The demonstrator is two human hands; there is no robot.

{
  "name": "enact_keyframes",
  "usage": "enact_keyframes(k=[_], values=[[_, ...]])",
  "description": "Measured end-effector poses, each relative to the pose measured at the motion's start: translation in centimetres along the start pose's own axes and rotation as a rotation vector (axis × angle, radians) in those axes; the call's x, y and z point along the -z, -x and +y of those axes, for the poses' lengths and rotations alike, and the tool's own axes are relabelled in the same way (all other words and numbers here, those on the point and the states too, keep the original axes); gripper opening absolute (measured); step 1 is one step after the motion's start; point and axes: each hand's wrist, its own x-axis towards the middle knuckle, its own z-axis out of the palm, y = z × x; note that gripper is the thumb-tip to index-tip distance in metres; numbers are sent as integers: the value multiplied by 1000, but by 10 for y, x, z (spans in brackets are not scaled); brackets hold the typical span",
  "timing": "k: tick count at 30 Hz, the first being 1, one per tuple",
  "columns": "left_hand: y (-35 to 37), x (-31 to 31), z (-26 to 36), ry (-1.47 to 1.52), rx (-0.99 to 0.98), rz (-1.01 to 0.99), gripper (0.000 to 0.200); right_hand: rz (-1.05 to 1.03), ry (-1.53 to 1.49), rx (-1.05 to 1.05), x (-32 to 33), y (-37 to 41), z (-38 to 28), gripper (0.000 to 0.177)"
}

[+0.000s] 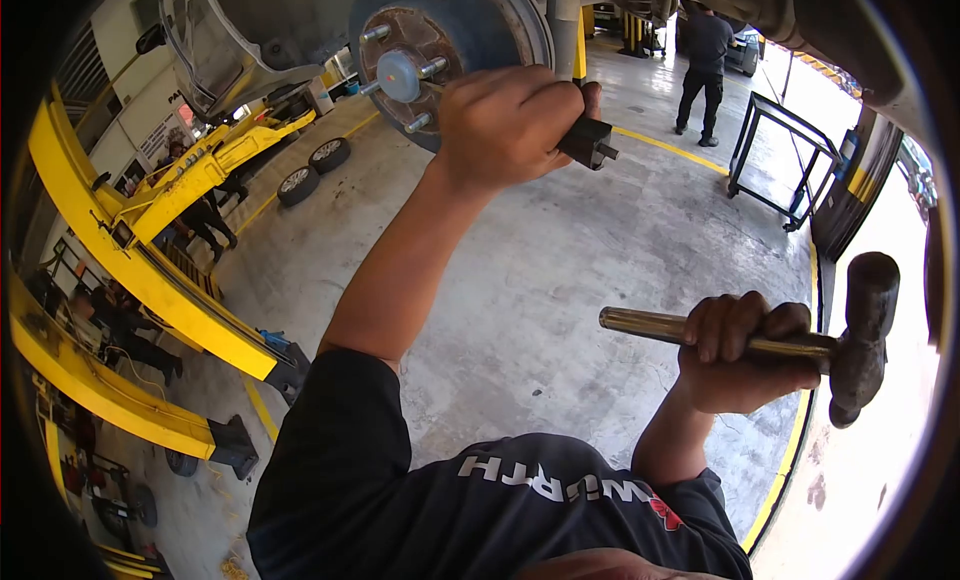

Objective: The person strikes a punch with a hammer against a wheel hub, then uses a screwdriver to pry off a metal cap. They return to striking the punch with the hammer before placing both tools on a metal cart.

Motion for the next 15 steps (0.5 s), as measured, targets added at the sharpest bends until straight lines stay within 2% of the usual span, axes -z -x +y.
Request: enact_keyframes(k=[2, 3, 4, 6, 9, 12, 13, 14, 15], values=[[0, -4, 0, -1, -2, 37, 35, -24, -48, -7, 1, 8, 17, 60], [0, -7, 0, 6, -18, 15, 35, -36, -63, -134, 6, 15, 39, 59], [2, -6, -2, -4, -24, -9, 35, -61, 483, -214, -17, 10, 43, 63], [7, 6, 2, 9, -23, -47, 33, -86, 504, -375, -12, 3, 51, 69], [1, 2, -1, 38, -16, -1, 30, -37, 361, -357, -9, 3, 40, 67], [-1, 1, 0, 43, 18, 2, 31, -86, 375, -296, -10, 5, 40, 66], [-1, 2, 1, 27, 27, -30, 29, -30, 422, -227, -17, 6, 50, 65], [-1, 4, 1, 10, 35, -61, 28, -125, 459, -248, -18, 4, 54, 67], [0, 6, 2, -9, 44, -91, 27, -110, 431, -309, -19, 2, 57, 67]])
